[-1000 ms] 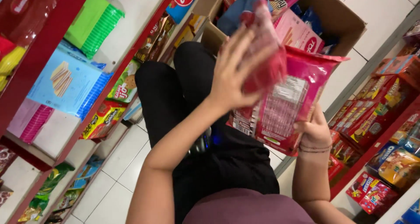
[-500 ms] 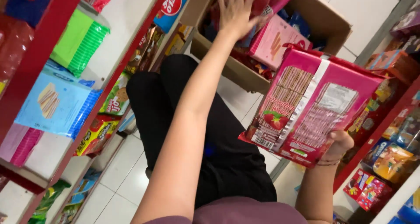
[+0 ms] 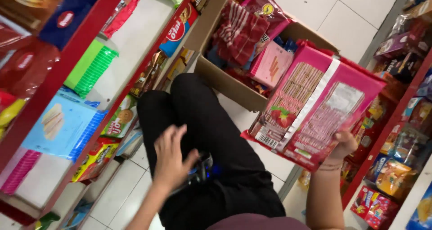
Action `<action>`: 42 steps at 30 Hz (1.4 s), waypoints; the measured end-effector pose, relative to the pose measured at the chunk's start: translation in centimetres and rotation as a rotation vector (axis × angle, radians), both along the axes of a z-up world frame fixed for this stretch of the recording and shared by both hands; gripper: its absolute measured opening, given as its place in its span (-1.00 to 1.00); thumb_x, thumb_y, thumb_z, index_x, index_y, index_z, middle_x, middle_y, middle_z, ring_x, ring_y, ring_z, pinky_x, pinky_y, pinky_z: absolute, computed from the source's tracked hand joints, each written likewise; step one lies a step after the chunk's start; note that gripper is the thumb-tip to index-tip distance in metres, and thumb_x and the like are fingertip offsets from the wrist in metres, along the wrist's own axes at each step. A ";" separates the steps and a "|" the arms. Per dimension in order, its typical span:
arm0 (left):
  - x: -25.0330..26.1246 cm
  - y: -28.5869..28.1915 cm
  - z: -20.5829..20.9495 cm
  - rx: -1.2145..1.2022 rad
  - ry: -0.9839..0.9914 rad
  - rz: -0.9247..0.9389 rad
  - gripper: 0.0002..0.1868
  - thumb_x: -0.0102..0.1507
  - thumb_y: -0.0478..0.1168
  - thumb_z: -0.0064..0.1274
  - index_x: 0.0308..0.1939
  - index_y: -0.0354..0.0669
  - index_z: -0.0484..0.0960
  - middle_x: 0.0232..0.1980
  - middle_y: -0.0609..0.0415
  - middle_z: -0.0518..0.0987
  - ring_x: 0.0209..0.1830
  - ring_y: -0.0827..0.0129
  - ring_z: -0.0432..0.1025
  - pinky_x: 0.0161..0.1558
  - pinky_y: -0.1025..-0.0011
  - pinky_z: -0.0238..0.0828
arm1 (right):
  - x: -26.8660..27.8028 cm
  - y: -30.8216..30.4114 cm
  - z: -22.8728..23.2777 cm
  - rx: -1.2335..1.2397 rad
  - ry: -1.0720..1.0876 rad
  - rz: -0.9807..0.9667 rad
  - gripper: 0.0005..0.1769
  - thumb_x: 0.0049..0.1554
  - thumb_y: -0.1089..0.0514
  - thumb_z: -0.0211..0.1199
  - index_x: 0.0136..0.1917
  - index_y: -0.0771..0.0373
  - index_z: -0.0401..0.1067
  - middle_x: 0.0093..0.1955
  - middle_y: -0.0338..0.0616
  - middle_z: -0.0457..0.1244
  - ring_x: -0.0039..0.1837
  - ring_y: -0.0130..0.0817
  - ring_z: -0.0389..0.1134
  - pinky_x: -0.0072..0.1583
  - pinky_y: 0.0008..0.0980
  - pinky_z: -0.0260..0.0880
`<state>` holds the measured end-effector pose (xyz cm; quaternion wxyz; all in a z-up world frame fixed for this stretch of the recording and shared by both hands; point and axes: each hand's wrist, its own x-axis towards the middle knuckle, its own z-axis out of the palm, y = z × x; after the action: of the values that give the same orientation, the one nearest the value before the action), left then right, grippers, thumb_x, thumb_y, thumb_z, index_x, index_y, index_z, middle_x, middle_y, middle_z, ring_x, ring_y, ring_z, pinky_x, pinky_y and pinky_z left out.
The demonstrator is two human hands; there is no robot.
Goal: Clean grocery items with a cloth and organize them in a box while using a scanner.
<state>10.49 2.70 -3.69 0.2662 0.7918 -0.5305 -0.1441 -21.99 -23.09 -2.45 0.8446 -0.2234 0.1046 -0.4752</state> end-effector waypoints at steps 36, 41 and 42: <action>-6.6 9.2 13.5 -0.301 0.943 -0.183 -0.52 0.06 -0.21 0.43 0.00 -0.35 0.67 -0.07 -0.02 0.72 -0.10 0.37 0.67 -0.03 0.49 0.61 | 9.8 0.8 2.7 -0.304 0.006 0.080 -0.42 -0.05 0.10 0.04 0.23 0.35 0.39 0.24 0.06 0.38 0.13 -0.12 0.48 0.22 -0.20 0.56; -5.6 8.8 13.7 -0.313 0.849 -0.105 -0.40 -0.01 -0.19 0.47 0.04 -0.39 0.63 -0.02 -0.08 0.70 -0.02 0.22 0.66 0.06 0.36 0.60 | 2.3 -3.8 -4.5 -0.465 0.005 0.022 -0.68 0.08 0.17 -0.01 0.06 0.29 0.40 0.08 -0.03 0.36 0.03 -0.21 0.44 0.06 -0.26 0.53; -5.8 8.3 12.4 -0.323 0.842 -0.081 -0.40 -0.01 -0.19 0.47 0.04 -0.39 0.63 -0.02 -0.08 0.70 -0.02 0.22 0.66 0.06 0.36 0.60 | -0.9 -5.7 -7.9 -0.481 0.035 -0.052 -0.76 0.11 0.20 -0.02 0.01 0.28 0.38 0.04 -0.05 0.33 0.01 -0.20 0.41 0.05 -0.25 0.49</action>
<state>4.68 11.01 8.69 0.5732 0.5911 -0.4223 -0.3790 -22.90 -28.82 -10.36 0.7527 -0.4236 0.0090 -0.5040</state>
